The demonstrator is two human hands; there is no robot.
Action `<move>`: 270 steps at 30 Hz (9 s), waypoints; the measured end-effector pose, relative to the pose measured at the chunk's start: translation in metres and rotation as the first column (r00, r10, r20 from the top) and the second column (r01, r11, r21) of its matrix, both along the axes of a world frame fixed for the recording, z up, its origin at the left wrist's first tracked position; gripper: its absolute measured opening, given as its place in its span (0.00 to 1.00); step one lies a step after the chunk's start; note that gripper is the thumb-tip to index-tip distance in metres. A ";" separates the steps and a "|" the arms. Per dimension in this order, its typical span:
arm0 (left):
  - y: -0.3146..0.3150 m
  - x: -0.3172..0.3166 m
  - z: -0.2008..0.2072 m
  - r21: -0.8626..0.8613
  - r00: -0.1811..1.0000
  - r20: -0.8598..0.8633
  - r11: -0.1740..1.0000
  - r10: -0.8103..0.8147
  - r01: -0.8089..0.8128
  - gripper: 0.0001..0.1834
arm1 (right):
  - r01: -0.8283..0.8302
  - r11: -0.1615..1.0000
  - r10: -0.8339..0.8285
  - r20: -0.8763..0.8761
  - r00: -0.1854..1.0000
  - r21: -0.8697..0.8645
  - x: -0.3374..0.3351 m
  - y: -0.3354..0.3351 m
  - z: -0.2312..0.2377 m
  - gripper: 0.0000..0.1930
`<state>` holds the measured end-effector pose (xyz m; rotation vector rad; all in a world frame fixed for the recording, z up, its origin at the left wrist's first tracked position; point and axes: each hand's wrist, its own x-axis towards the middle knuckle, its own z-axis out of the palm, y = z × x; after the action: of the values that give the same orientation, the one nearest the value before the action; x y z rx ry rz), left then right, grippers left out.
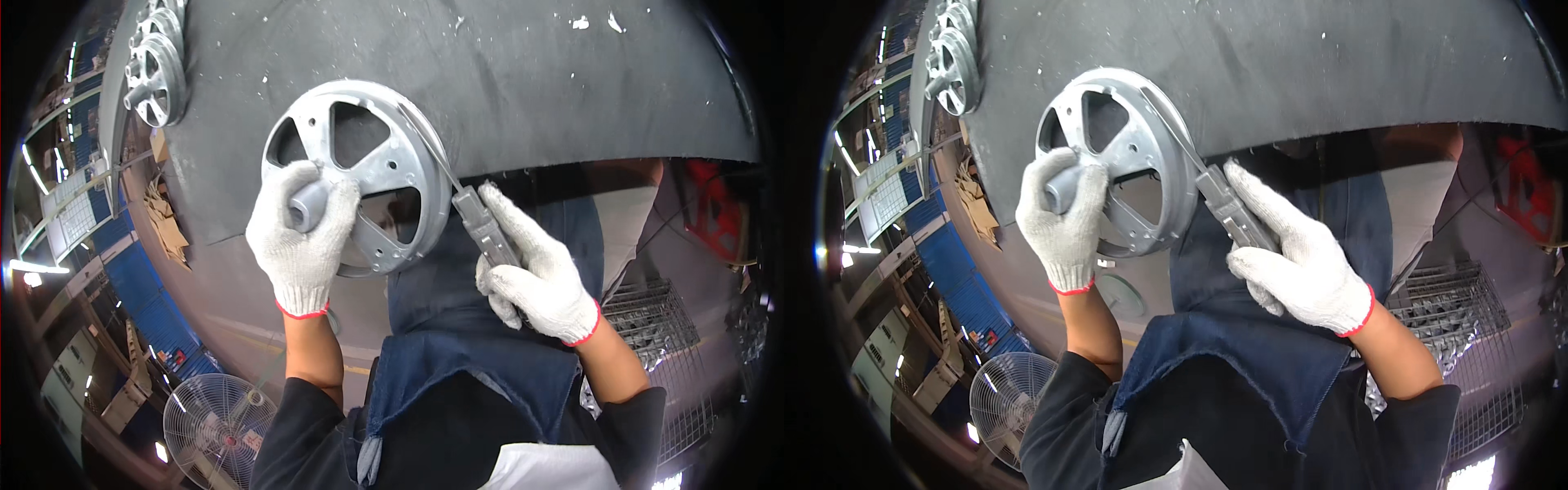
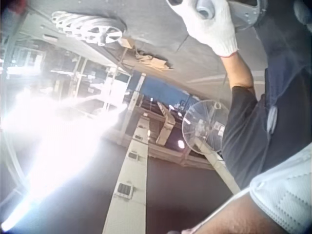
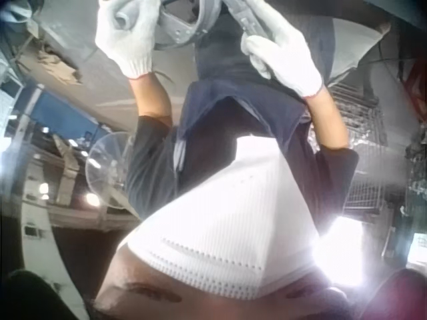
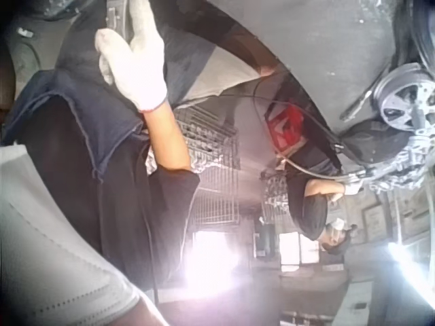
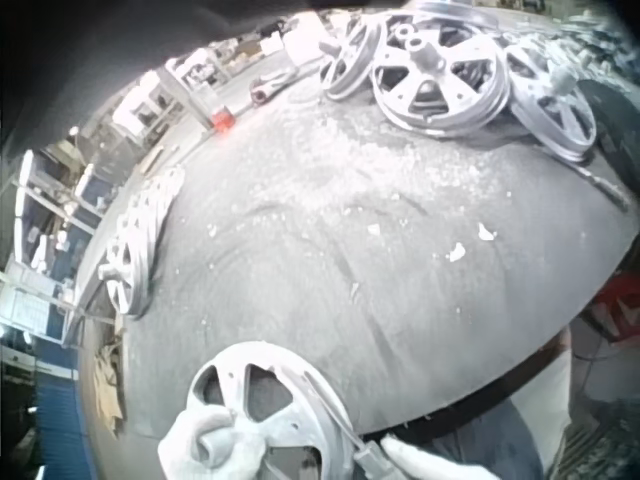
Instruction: Grind and deburr metal wheel-like components using a hand-held pneumatic tool.
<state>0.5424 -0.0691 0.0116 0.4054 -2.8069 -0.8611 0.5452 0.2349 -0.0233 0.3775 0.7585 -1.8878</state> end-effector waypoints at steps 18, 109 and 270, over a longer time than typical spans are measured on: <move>-0.001 -0.004 -0.008 0.104 0.999 -0.003 0.993 -0.052 0.052 0.16 | 0.698 0.414 0.823 -0.569 -0.011 0.585 -0.099 0.054 0.049 0.27; 0.012 -0.002 -0.004 0.028 0.999 -0.035 1.000 0.005 -0.004 0.17 | 0.038 0.992 -0.010 -0.214 0.977 0.124 -0.007 0.014 0.006 0.38; 0.010 0.015 0.003 -0.169 0.999 -0.044 0.985 0.015 -0.022 0.27 | 0.365 0.559 0.708 -0.658 0.256 0.744 0.010 -0.003 0.024 0.41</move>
<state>0.5569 -0.0586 0.0147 0.3817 -2.8043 -0.6127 0.5552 0.2319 0.0011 -0.4986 2.4999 -1.1188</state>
